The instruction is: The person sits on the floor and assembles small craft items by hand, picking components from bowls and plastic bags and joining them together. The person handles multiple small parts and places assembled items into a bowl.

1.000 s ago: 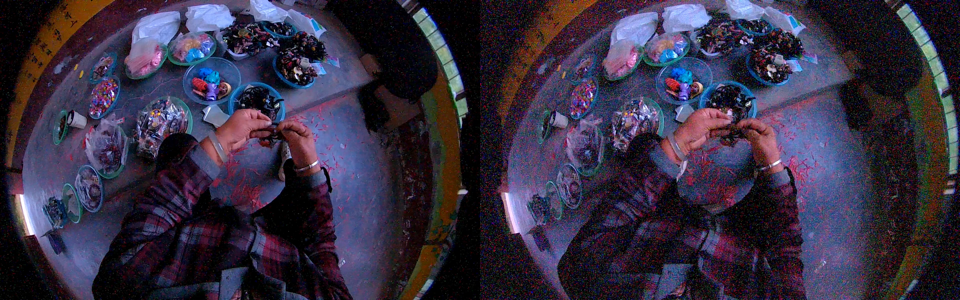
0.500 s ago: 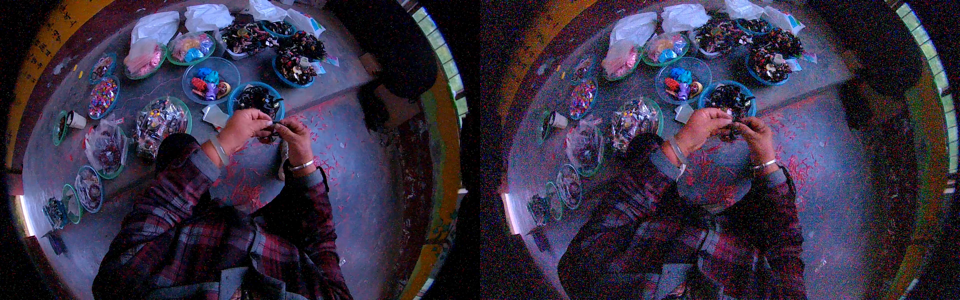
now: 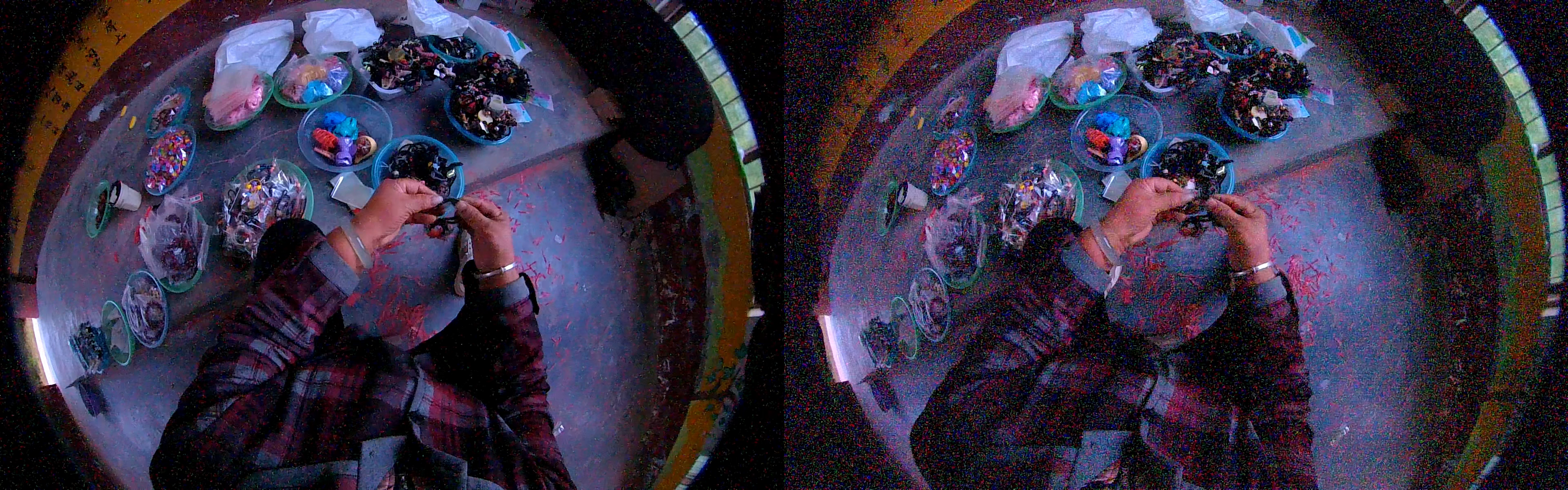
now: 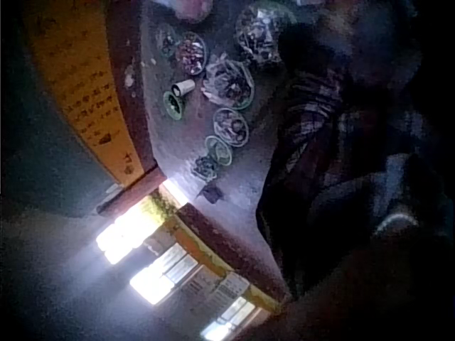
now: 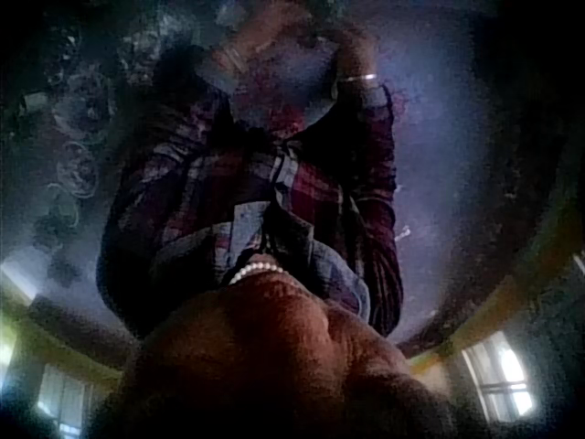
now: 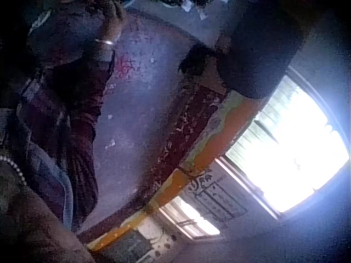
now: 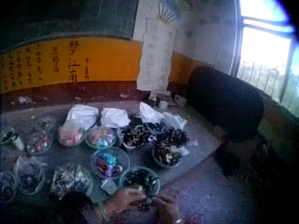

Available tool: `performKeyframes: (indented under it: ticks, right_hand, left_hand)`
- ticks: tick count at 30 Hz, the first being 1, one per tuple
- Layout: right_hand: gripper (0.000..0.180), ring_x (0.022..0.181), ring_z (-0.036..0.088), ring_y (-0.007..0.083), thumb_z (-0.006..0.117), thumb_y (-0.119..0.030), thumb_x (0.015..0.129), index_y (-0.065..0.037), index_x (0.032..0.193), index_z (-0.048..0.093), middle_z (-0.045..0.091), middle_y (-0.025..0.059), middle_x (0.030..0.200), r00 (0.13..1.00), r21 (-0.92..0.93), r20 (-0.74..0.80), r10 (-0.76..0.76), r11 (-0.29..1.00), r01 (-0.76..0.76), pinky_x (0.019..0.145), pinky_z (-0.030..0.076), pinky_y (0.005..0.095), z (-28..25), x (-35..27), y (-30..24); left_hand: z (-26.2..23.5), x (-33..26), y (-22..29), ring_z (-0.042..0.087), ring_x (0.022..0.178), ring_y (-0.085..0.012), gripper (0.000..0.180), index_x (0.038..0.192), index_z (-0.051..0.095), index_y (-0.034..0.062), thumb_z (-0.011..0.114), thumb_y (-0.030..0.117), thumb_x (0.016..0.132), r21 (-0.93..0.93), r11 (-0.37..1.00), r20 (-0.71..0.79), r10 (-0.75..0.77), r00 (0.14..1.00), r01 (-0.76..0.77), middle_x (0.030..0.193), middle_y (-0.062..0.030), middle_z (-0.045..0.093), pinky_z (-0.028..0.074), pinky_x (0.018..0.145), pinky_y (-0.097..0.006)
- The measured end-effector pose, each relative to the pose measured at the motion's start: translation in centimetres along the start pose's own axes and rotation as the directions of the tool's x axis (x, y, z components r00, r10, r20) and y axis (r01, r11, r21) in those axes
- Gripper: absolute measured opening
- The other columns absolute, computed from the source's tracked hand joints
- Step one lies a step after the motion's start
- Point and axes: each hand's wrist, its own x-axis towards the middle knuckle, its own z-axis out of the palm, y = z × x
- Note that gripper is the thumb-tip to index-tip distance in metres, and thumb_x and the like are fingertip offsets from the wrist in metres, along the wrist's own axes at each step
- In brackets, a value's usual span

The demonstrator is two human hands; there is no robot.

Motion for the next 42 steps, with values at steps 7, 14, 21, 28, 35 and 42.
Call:
performKeyframes:
  ticks: [7,14,21,28,35,42]
  right_hand:
    - [0.014,0.073,0.058,0.0151,0.061,-0.007,0.076,0.001,0.088,0.061,0.061,0.0068,0.082,1.0,0.143,0.012,0.016,0.99,-0.018,0.068,0.046,0.0263,-0.1,0.1,0.4]
    - [0.014,0.077,0.058,0.0149,0.062,-0.007,0.076,0.0,0.088,0.062,0.062,0.0069,0.084,1.0,0.151,0.003,-0.029,0.988,0.028,0.07,0.046,0.0266,0.2,-0.2,-0.2]
    - [0.017,0.078,0.056,0.0133,0.061,-0.009,0.077,0.001,0.091,0.061,0.061,0.0054,0.084,0.998,-0.111,0.025,-0.062,0.992,0.064,0.071,0.045,0.0256,0.5,-0.5,-0.2]
    - [0.017,0.078,0.056,0.0143,0.059,-0.01,0.078,0.001,0.092,0.061,0.061,0.0066,0.087,0.994,-0.075,0.083,-0.073,0.994,0.08,0.07,0.045,0.026,0.5,-0.6,0.0]
    - [0.017,0.077,0.057,0.0151,0.059,-0.01,0.079,0.001,0.091,0.061,0.061,0.0072,0.086,0.996,-0.025,0.072,-0.06,0.998,0.062,0.069,0.046,0.0263,0.4,-0.8,-0.5]
    - [0.018,0.076,0.057,0.0152,0.059,-0.01,0.079,0.001,0.093,0.06,0.062,0.0072,0.086,0.998,0.055,0.065,0.015,0.998,-0.019,0.069,0.046,0.0263,0.2,-0.6,-0.6]
  left_hand:
    - [-0.4,0.4,-0.4,0.059,0.074,-0.0139,0.013,0.087,0.058,-0.0017,0.056,0.01,0.082,-0.07,0.997,0.04,0.044,0.998,-0.041,0.083,-0.0073,0.06,0.052,0.064,-0.023]
    - [-0.1,0.0,0.6,0.058,0.076,-0.0118,0.018,0.088,0.059,0.0011,0.056,0.017,0.082,-0.042,0.999,0.072,0.018,0.997,-0.015,0.085,-0.004,0.059,0.048,0.063,-0.022]
    - [0.5,0.1,0.2,0.052,0.06,-0.0066,0.021,0.087,0.06,0.005,0.062,0.024,0.078,0.348,0.935,0.039,0.051,0.998,-0.061,0.077,-0.0004,0.058,0.039,0.046,-0.018]
    - [0.6,-0.3,0.7,0.046,0.045,-0.0046,0.017,0.076,0.062,0.0044,0.063,0.021,0.076,0.399,0.917,0.022,0.025,0.999,-0.032,0.059,0.0013,0.055,0.035,0.039,-0.019]
    - [0.3,-0.3,1.1,0.049,0.048,-0.0061,0.018,0.085,0.063,0.0017,0.06,0.018,0.079,0.386,0.923,0.077,-0.024,0.997,-0.008,0.067,-0.0014,0.06,0.038,0.041,-0.019]
    - [0.2,-0.3,0.6,0.05,0.055,-0.0046,0.021,0.088,0.062,0.0044,0.058,0.024,0.08,0.259,0.963,0.083,0.058,0.995,-0.077,0.073,0.0003,0.058,0.037,0.041,-0.017]
